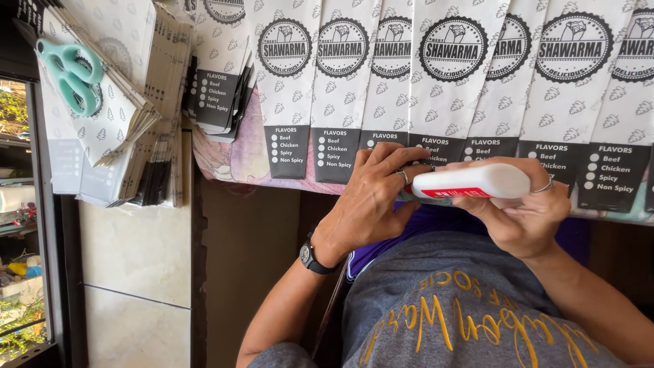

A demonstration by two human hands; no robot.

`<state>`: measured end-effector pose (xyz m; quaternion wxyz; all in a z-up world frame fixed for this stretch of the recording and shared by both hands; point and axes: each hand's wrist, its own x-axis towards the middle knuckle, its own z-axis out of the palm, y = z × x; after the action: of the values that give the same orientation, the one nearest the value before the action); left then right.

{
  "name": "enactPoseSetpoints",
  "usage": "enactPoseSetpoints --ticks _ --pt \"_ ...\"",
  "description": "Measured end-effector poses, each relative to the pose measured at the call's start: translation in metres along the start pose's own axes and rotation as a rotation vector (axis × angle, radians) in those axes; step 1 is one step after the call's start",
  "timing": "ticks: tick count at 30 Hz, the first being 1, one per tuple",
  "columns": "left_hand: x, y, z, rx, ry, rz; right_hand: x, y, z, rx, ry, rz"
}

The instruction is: The person applies glue from a bottle onto the edges of paper shawarma packaging sleeves arranged in a row, then presses and folds the glued edges to seal them, handling the sleeves one by one.

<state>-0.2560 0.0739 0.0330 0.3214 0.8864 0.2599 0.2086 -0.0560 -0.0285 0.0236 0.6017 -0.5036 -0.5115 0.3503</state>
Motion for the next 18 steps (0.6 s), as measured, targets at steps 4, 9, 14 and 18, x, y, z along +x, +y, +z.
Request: enactPoseSetpoints --ticks 4,9,14,18 --pt "-0.001 -0.002 0.002 -0.014 0.034 0.002 -0.008 -0.005 -0.014 -0.051 0.032 0.055" --pt "0.001 0.000 0.009 -0.024 0.091 -0.033 -0.034 0.008 -0.045 -0.098 0.160 0.064" --pt "0.002 0.003 0.016 -0.035 0.151 -0.091 -0.025 -0.003 -0.027 -0.223 0.239 0.015" --pt "0.000 0.003 0.017 -0.028 0.176 -0.077 -0.031 0.019 -0.027 -0.227 0.177 0.023"
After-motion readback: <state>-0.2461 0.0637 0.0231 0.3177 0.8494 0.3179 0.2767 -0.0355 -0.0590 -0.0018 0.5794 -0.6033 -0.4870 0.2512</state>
